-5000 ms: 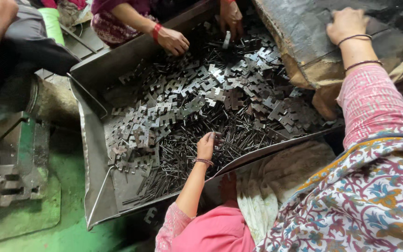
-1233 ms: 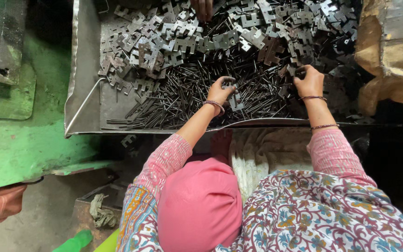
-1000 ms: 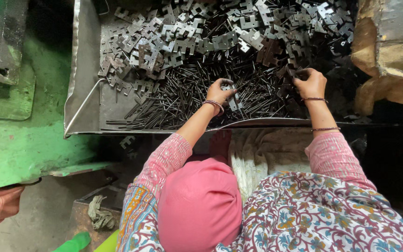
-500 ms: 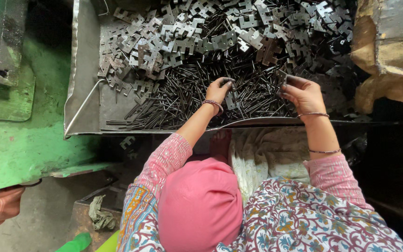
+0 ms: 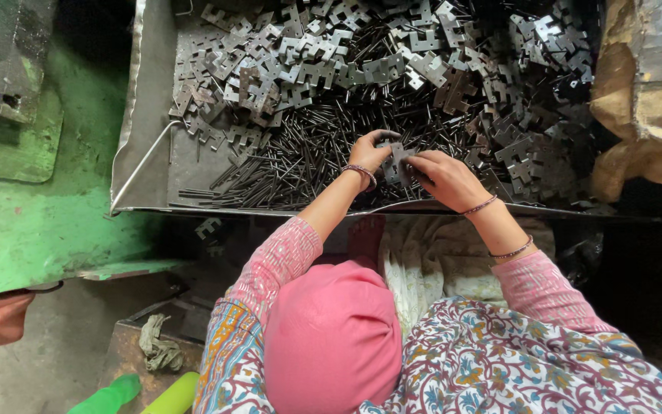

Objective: The person inserts metal rods into small metal brackets by hand, repeatedly picking up a bracket and a rod, aligning them, and pressing the rod into the bracket. The assembled units are placed back into the same metal tray.

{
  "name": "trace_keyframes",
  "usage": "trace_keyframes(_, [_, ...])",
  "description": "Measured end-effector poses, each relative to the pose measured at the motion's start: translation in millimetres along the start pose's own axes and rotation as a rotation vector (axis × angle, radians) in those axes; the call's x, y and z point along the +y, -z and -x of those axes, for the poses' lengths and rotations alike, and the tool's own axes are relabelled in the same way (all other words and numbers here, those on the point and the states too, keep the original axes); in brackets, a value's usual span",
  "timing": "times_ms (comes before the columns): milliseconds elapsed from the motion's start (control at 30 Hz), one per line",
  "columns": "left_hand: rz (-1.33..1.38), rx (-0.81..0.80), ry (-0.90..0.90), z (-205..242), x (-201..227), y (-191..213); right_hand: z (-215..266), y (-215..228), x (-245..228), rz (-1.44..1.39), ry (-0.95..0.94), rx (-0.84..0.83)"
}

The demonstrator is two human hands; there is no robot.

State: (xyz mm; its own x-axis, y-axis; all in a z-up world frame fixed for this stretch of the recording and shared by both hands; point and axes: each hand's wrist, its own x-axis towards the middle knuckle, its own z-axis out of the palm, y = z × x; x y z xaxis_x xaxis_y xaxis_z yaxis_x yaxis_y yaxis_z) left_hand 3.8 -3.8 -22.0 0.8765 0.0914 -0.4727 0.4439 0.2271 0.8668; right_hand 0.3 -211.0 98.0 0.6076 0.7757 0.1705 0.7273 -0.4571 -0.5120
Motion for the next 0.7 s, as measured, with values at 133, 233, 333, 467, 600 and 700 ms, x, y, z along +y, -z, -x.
trace_keyframes(133, [0.019, 0.031, -0.120, -8.8, -8.8, -0.5, -5.1, -5.5, 3.3, 0.021, 0.032, -0.054])
trace_keyframes(233, [0.066, 0.070, -0.068, -9.9, -5.6, -0.2, -8.1, -8.1, 2.6, 0.029, 0.035, -0.035])
trace_keyframes(333, [0.107, 0.073, 0.030, -6.0, -0.1, 1.9, -11.0, -11.2, 0.2, 0.035, 0.062, -0.051])
trace_keyframes(467, [0.128, 0.032, 0.116, -5.5, 0.6, 3.7, -16.2, -13.4, -1.0, 0.034, -0.044, -0.118])
trace_keyframes(600, [0.086, -0.085, -0.164, -9.9, -6.4, 2.8, -12.6, -11.4, -5.4, 0.028, -0.139, -0.012])
trace_keyframes(700, [0.167, -0.088, -0.075, -11.2, -8.3, 3.0, -4.7, -13.9, -10.9, 0.004, -0.241, 0.140])
